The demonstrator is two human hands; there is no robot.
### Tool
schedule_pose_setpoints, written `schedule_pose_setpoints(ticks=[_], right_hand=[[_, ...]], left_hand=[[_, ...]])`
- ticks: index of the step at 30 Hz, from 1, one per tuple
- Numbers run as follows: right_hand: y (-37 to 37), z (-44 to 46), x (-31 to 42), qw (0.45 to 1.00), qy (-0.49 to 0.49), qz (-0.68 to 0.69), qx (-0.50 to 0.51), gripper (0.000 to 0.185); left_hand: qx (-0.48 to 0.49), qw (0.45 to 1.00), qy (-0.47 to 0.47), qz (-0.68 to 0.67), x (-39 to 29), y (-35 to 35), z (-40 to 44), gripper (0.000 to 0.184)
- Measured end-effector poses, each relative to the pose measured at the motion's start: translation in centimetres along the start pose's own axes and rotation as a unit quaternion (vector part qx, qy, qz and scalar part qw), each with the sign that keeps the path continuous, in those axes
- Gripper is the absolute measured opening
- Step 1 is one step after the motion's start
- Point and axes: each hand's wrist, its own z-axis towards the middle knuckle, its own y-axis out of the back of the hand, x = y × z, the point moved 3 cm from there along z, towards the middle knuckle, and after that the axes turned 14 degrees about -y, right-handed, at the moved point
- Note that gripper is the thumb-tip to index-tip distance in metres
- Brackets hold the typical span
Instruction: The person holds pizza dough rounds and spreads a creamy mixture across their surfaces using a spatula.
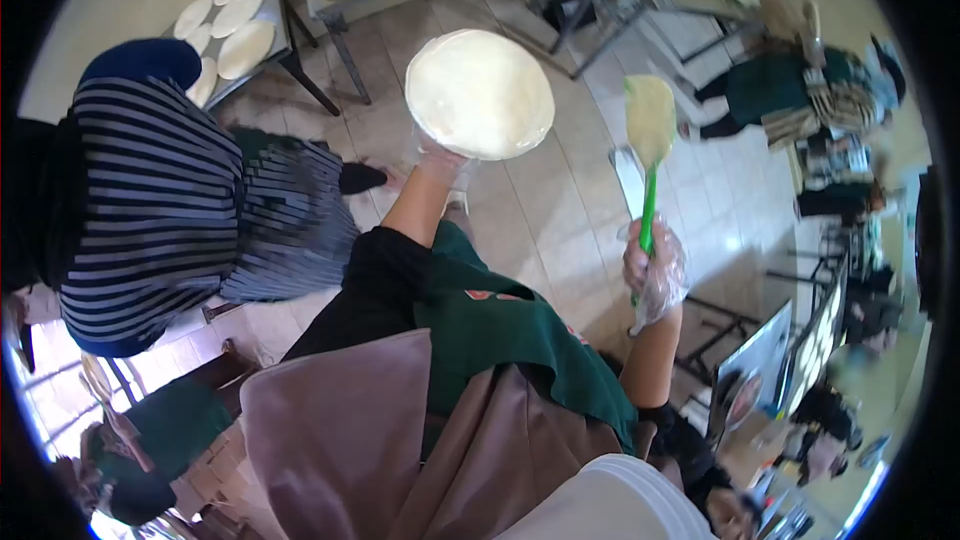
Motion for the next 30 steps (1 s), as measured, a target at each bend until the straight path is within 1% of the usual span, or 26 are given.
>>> schedule_pose_setpoints(ticks=[1,2,3,4,5,6,7,8,10,12,13,15,16,17,18,20,22,24,27,28,29,30], right_hand=[[-0.7,1.6,1.2,1.0,0.008,-0.007,0.012,0.045],[-1.6,3.2,2.3,0.998,-0.004,0.03,0.055,0.044],[-1.9,4.3,2.8,0.993,-0.018,0.067,0.098,0.043],[-2.8,6.4,4.1,0.987,-0.035,0.106,0.114,0.043],[-3.4,8.5,5.6,0.987,-0.029,0.102,0.119,0.043],[-4.2,10.5,7.2,0.984,-0.024,0.118,0.131,0.043],[-4.8,11.7,8.3,0.981,-0.026,0.134,0.137,0.043],[-5.8,13.1,10.2,0.982,0.006,0.13,0.14,0.041],[-7.5,15.7,13.6,0.98,0.021,0.141,0.141,0.04],[-9.2,18.7,16.8,0.97,0.05,0.16,0.173,0.037],[-10.4,20.0,18.4,0.971,0.049,0.163,0.17,0.037],[-12.0,22.1,21.6,0.972,0.1,0.159,0.138,0.035],[-12.4,23.6,22.8,0.973,0.099,0.16,0.132,0.035],[-12.5,24.8,23.8,0.966,0.085,0.182,0.165,0.035],[-12.9,26.2,24.8,0.956,0.072,0.204,0.199,0.034],[-13.5,28.3,26.8,0.957,0.085,0.2,0.191,0.035],[-14.0,30.6,28.8,0.958,0.099,0.198,0.183,0.035],[-14.0,32.9,30.3,0.967,0.107,0.198,0.12,0.033],[-13.5,37.7,31.7,0.972,0.116,0.19,0.072,0.03],[-12.9,40.1,31.9,0.976,0.126,0.164,0.063,0.028],[-12.3,42.3,32.2,0.977,0.124,0.165,0.06,0.028],[-12.2,44.3,32.8,0.986,0.104,0.123,0.034,0.027]], left_hand=[[0.005,0.999,-0.031,0.031,-1.3,1.2,1.9,0.06],[-0.014,0.996,-0.056,0.062,-2.8,1.3,3.7,0.06],[-0.01,0.996,-0.065,0.063,-3.8,1.3,4.8,0.06],[-0.051,0.981,-0.124,0.138,-5.5,2.0,7.4,0.06],[-0.091,0.956,-0.182,0.21,-6.9,2.4,9.9,0.059],[-0.013,0.892,-0.274,0.358,-8.4,1.7,12.1,0.059],[-0.02,0.893,-0.273,0.357,-9.4,2.2,13.6,0.059],[-0.019,0.893,-0.273,0.357,-10.6,2.9,15.3,0.058],[-0.008,0.893,-0.273,0.357,-13.4,4.0,18.7,0.058],[0.005,0.892,-0.271,0.362,-16.0,4.9,22.2,0.058],[0.013,0.891,-0.271,0.364,-16.4,4.5,23.8,0.058],[0.001,0.892,-0.274,0.361,-17.0,4.4,26.3,0.058],[-0.024,0.92,-0.244,0.304,-17.1,5.0,27.5,0.058],[-0.05,0.944,-0.212,0.246,-16.8,5.7,28.3,0.058],[-0.05,0.946,-0.208,0.244,-16.3,6.1,29.2,0.058],[-0.058,0.917,-0.226,0.325,-15.3,6.9,31.1,0.058],[-0.063,0.913,-0.22,0.337,-14.3,7.7,33.2,0.058],[-0.067,0.917,-0.205,0.337,-12.8,8.6,35.3,0.058],[-0.076,0.924,-0.184,0.328,-10.4,10.0,38.4,0.058],[-0.08,0.925,-0.18,0.327,-9.5,10.5,39.5,0.058],[-0.083,0.923,-0.18,0.329,-8.9,10.9,40.4,0.058],[-0.086,0.922,-0.18,0.331,-8.2,11.3,41.5,0.058]])
